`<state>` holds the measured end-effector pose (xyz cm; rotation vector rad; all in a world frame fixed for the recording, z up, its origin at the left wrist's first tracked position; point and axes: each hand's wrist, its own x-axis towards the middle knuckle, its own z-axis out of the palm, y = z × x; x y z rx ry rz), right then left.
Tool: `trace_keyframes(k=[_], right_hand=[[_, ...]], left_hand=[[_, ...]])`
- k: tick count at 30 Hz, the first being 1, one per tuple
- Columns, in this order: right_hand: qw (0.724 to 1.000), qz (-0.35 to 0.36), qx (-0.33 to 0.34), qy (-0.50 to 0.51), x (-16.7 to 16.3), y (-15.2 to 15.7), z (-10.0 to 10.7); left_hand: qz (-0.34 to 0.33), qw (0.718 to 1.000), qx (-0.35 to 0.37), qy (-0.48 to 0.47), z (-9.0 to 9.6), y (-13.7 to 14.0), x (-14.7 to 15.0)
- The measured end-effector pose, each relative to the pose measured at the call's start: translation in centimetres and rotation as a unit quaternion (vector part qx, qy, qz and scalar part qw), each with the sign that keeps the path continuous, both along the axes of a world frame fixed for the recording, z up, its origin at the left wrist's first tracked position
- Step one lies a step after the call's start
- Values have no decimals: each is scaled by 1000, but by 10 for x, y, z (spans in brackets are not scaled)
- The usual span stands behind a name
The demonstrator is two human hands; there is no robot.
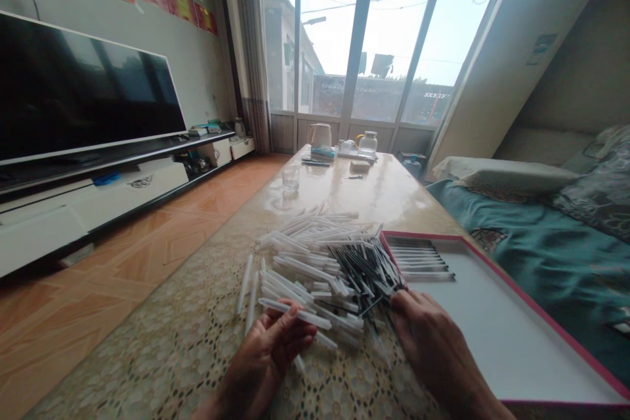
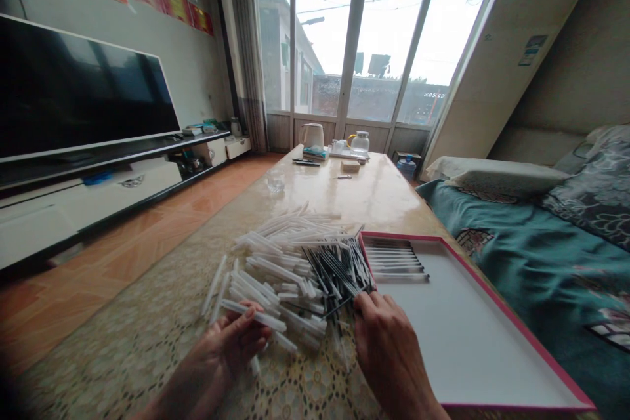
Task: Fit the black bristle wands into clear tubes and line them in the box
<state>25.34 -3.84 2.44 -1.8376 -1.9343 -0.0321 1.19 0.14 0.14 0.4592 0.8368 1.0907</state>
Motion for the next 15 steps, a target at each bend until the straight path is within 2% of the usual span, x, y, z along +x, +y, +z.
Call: trace_keyframes(k=[1,3,6,11,15], right_hand=[[997,25,-8,78,-7,-1,2],[968,74,-31,236,-24,-2,6],[923,99,-44,370,-49,-5,4],[889,99,-47,445,-66,-6,-4],[883,106,-39,455,-68,-6,-8]], left_hand=[[-7,1000,6,-4,0,-1,0],[-22,1000,17,-11,1,-2,0],[-32,999,27,-16,2,-4,0],[-33,999,20,-7,5,-5,1],[-45,999,28,-10,5,-5,1]])
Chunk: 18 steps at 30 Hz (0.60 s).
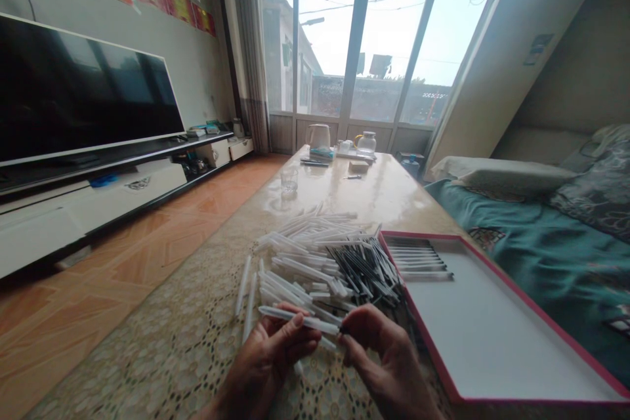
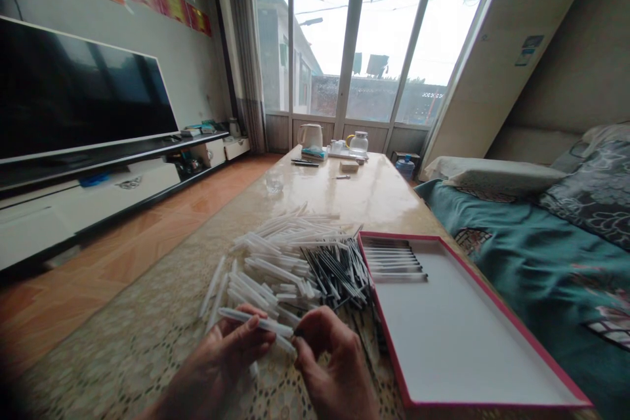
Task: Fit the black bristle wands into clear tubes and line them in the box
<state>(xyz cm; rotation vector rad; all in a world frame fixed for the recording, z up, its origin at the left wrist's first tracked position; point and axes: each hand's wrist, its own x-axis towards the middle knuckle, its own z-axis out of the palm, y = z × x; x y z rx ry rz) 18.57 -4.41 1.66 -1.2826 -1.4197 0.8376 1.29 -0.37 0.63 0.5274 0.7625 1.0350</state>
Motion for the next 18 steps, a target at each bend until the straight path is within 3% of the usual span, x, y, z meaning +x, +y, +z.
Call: trace_keyframes(k=[9,18], right_hand=[[1000,-7,16,-16,-1,1,-3],[993,6,-39,112,-4,1,-7]], left_hand=[[10,1000,4,3,-2,1,1],[-16,1000,20,-5,-6,2,0]])
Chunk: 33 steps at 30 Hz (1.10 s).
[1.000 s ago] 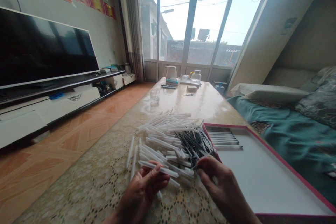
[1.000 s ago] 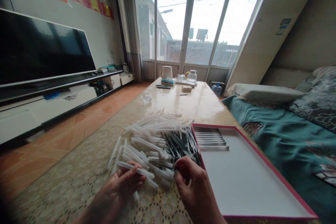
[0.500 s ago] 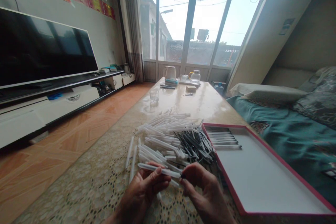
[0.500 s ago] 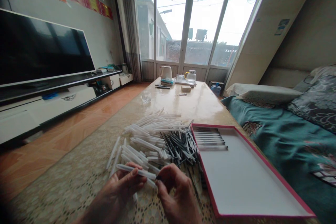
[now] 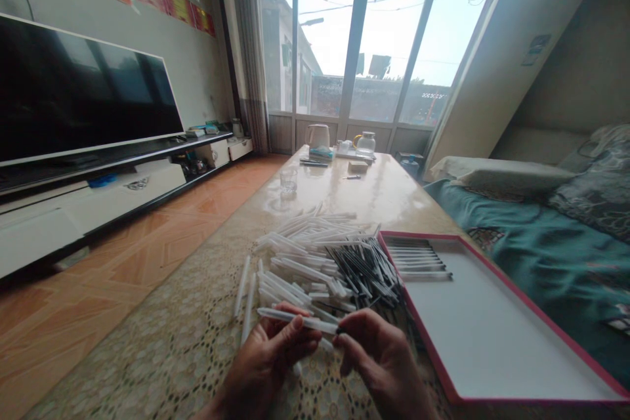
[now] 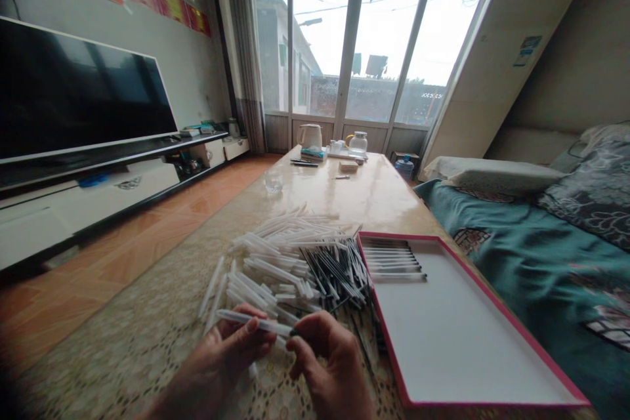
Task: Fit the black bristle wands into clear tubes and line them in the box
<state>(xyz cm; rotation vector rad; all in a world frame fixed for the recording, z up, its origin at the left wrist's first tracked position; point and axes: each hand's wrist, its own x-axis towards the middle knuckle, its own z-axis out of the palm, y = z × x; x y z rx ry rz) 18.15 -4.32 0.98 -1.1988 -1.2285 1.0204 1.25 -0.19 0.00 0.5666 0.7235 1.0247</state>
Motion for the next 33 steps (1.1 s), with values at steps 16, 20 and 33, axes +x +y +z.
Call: trace_keyframes(k=[16,20,33], right_hand=[[945,-70,124,-294,-4,-1,-31],[898,-95,148,-404,-5,1,-34],[949,-11,80,-305,2,-4,-15]], left_hand=[[-22,999,26,-8,0,0,2],[-15,999,34,-8,-1,-2,5],[-25,999,40,-5,-3,3,2]])
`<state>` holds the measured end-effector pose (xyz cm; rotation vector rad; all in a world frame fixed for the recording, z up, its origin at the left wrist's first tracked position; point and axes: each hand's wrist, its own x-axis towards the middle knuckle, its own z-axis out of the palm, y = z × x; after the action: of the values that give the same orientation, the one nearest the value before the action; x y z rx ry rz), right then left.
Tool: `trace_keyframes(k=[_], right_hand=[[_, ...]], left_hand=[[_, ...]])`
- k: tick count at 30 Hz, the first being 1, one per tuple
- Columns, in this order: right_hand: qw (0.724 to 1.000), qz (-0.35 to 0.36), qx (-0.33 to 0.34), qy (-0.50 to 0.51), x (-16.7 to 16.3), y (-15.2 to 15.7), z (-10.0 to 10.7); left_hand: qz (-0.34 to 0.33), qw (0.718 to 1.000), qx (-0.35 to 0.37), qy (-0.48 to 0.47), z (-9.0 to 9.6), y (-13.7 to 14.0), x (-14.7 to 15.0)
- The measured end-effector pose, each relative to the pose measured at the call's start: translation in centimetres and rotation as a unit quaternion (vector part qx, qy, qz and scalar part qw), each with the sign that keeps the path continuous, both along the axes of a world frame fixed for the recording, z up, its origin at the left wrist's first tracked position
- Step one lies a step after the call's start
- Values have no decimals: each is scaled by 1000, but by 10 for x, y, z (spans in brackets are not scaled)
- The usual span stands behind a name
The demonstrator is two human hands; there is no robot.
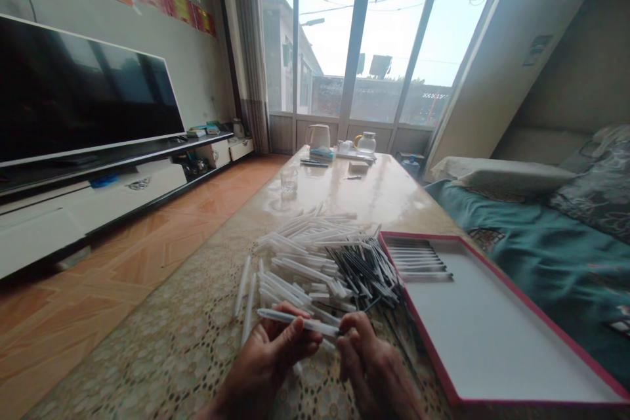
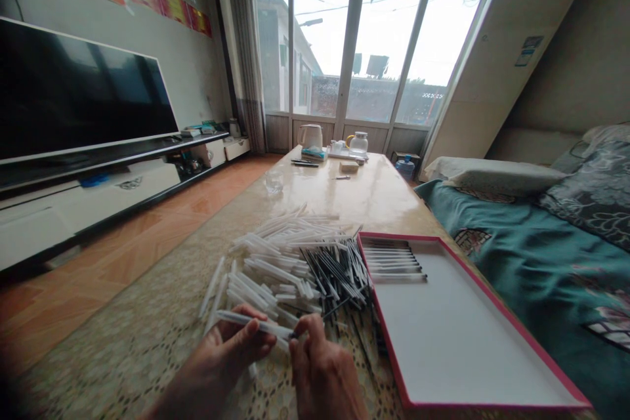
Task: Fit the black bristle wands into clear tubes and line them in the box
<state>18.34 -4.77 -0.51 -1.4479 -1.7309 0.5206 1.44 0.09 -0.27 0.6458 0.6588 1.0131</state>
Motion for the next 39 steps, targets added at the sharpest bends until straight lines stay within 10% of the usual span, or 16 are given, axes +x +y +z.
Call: trace_keyframes(k=[39], right_hand=[[994,84,-59,35,6,3,-4]], left_hand=[[-31,999,35,19,-4,1,-1]])
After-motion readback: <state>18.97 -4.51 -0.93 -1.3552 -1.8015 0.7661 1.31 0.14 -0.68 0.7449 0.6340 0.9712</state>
